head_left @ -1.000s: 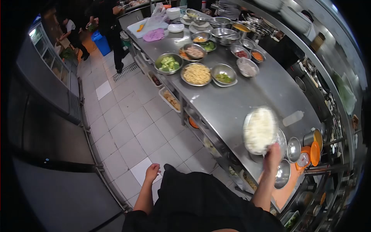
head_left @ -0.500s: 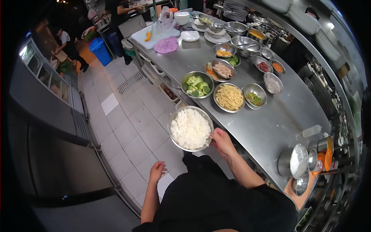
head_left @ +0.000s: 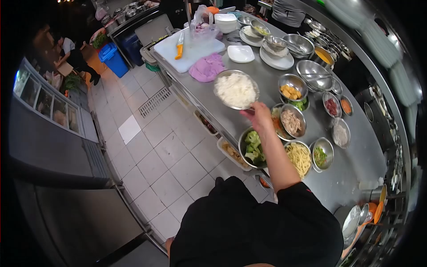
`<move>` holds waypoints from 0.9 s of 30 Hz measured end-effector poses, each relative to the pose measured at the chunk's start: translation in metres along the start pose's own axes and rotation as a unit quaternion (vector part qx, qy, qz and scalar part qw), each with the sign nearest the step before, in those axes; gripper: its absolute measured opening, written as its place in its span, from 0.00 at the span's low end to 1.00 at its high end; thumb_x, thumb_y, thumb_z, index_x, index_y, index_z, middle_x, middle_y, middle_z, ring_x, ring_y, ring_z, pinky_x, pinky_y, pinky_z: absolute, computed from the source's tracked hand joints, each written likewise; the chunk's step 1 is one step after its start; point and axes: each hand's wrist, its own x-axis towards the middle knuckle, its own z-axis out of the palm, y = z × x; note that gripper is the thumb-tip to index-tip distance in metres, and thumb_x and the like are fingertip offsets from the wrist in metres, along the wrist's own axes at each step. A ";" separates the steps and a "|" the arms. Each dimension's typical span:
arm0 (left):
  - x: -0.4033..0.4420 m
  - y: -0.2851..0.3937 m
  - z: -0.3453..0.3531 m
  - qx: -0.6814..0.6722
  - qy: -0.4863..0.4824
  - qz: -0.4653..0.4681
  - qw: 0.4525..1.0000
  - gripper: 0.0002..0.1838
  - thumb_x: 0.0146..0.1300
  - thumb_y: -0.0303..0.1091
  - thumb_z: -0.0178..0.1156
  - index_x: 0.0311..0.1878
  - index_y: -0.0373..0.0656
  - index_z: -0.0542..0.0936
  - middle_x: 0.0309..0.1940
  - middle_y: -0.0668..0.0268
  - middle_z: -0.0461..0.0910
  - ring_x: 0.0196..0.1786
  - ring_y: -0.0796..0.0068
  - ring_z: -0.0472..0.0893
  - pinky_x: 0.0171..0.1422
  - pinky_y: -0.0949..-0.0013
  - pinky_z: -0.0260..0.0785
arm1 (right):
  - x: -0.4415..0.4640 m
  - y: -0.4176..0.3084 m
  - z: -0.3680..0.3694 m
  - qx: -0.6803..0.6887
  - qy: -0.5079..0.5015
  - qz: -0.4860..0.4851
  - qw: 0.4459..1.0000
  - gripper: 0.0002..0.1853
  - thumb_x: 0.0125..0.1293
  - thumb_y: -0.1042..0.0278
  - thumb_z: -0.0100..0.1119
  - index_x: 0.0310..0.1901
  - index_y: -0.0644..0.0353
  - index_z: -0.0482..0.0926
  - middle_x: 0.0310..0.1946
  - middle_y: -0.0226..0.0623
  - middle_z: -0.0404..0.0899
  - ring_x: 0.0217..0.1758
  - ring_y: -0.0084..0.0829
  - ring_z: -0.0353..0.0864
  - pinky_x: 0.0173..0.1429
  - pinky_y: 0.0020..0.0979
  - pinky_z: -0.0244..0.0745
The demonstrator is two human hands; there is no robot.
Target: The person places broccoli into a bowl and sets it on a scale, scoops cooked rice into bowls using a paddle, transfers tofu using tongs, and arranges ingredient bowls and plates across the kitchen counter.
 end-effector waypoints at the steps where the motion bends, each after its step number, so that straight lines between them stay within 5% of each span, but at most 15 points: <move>1: 0.012 0.006 0.002 -0.008 -0.008 0.001 1.000 0.14 0.64 0.41 0.53 0.42 0.41 0.81 0.34 0.50 0.82 0.34 0.50 0.82 0.39 0.52 0.73 | 0.018 -0.005 0.003 -0.006 0.015 -0.018 1.000 0.12 0.63 0.72 0.53 0.45 0.71 0.68 0.43 0.49 0.77 0.43 0.41 0.82 0.42 0.37 0.85; 6: 0.099 0.056 0.007 0.007 -0.040 0.114 0.993 0.14 0.64 0.41 0.53 0.42 0.42 0.80 0.34 0.51 0.81 0.34 0.50 0.82 0.39 0.53 0.74 | 0.116 -0.012 -0.019 -0.076 0.132 -0.066 0.986 0.12 0.64 0.74 0.51 0.46 0.72 0.68 0.43 0.48 0.75 0.46 0.44 0.80 0.46 0.41 0.85; 10: 0.198 0.087 -0.024 0.152 0.023 0.376 0.914 0.13 0.65 0.40 0.52 0.42 0.42 0.80 0.34 0.51 0.81 0.34 0.50 0.82 0.39 0.54 0.74 | 0.155 -0.005 -0.031 -0.041 0.151 -0.072 0.985 0.15 0.63 0.75 0.50 0.48 0.76 0.67 0.45 0.50 0.73 0.44 0.44 0.80 0.46 0.41 0.85; 11: 0.224 0.094 -0.043 0.110 -0.054 0.343 0.931 0.12 0.66 0.40 0.53 0.41 0.42 0.79 0.34 0.53 0.81 0.34 0.54 0.82 0.36 0.55 0.76 | 0.159 -0.002 -0.031 -0.061 0.149 -0.048 0.986 0.15 0.63 0.77 0.49 0.50 0.74 0.67 0.45 0.49 0.73 0.44 0.44 0.80 0.47 0.42 0.84; 12: 0.241 0.124 -0.069 -0.240 -0.172 0.057 0.954 0.13 0.66 0.41 0.53 0.45 0.43 0.77 0.33 0.58 0.80 0.31 0.60 0.83 0.30 0.57 0.76 | 0.162 0.002 -0.029 -0.079 0.148 -0.025 0.985 0.16 0.62 0.78 0.48 0.51 0.73 0.67 0.45 0.48 0.72 0.44 0.44 0.80 0.48 0.43 0.83; 15: 0.313 0.162 -0.123 -0.074 -0.169 0.174 0.967 0.13 0.67 0.42 0.53 0.48 0.45 0.75 0.31 0.62 0.78 0.28 0.64 0.82 0.25 0.59 0.76 | 0.117 0.020 0.030 -0.132 0.160 -0.049 0.977 0.17 0.61 0.81 0.46 0.53 0.68 0.67 0.44 0.46 0.73 0.43 0.43 0.80 0.48 0.42 0.81; 17: 0.387 0.167 -0.137 -0.242 -0.238 -0.010 0.941 0.14 0.67 0.42 0.52 0.50 0.45 0.74 0.30 0.62 0.78 0.26 0.64 0.82 0.25 0.59 0.77 | 0.088 0.058 0.064 -0.133 0.163 -0.039 0.977 0.16 0.60 0.83 0.46 0.51 0.63 0.69 0.43 0.43 0.73 0.42 0.38 0.80 0.47 0.39 0.79; 19: 0.445 0.188 -0.158 -0.130 -0.270 -0.035 0.953 0.15 0.67 0.43 0.52 0.48 0.42 0.75 0.30 0.60 0.79 0.27 0.64 0.83 0.24 0.60 0.76 | 0.065 0.114 0.096 -0.171 0.119 -0.046 0.977 0.12 0.59 0.83 0.46 0.44 0.60 0.69 0.35 0.37 0.75 0.41 0.35 0.79 0.45 0.38 0.79; 21: 0.513 0.199 -0.168 -0.057 -0.284 0.033 0.956 0.17 0.66 0.44 0.52 0.43 0.38 0.78 0.30 0.57 0.81 0.26 0.64 0.83 0.23 0.62 0.77 | 0.050 0.180 0.126 -0.163 0.095 -0.002 0.982 0.13 0.57 0.84 0.45 0.42 0.59 0.70 0.29 0.35 0.75 0.33 0.32 0.79 0.40 0.34 0.78; 22: 0.534 0.223 -0.181 -0.005 -0.275 0.095 0.957 0.19 0.65 0.46 0.52 0.42 0.38 0.80 0.30 0.56 0.82 0.30 0.62 0.83 0.31 0.59 0.78 | 0.048 0.217 0.138 -0.199 0.111 0.013 0.973 0.11 0.58 0.84 0.44 0.40 0.58 0.70 0.24 0.34 0.74 0.28 0.30 0.78 0.36 0.31 0.77; 23: 0.575 0.220 -0.174 0.103 -0.189 0.284 0.934 0.21 0.65 0.48 0.50 0.40 0.37 0.81 0.30 0.55 0.82 0.34 0.61 0.83 0.40 0.57 0.76 | 0.046 0.254 0.149 -0.227 0.124 0.036 0.965 0.08 0.60 0.81 0.45 0.38 0.59 0.72 0.24 0.34 0.75 0.27 0.28 0.78 0.34 0.28 0.75; 24: 0.584 0.250 -0.183 0.094 -0.227 0.205 0.947 0.23 0.64 0.50 0.49 0.39 0.37 0.81 0.30 0.54 0.83 0.36 0.60 0.83 0.44 0.56 0.72 | 0.046 0.288 0.152 -0.298 0.124 0.061 0.945 0.07 0.60 0.80 0.46 0.39 0.61 0.72 0.24 0.34 0.76 0.27 0.27 0.78 0.34 0.27 0.74; 27: 0.591 0.328 -0.185 -0.035 -0.241 0.167 0.955 0.23 0.65 0.52 0.52 0.40 0.38 0.81 0.25 0.59 0.79 0.30 0.66 0.80 0.35 0.63 0.71 | 0.042 0.378 0.146 -0.454 0.121 0.128 0.873 0.07 0.63 0.73 0.51 0.42 0.61 0.75 0.25 0.35 0.78 0.26 0.26 0.76 0.33 0.27 0.71</move>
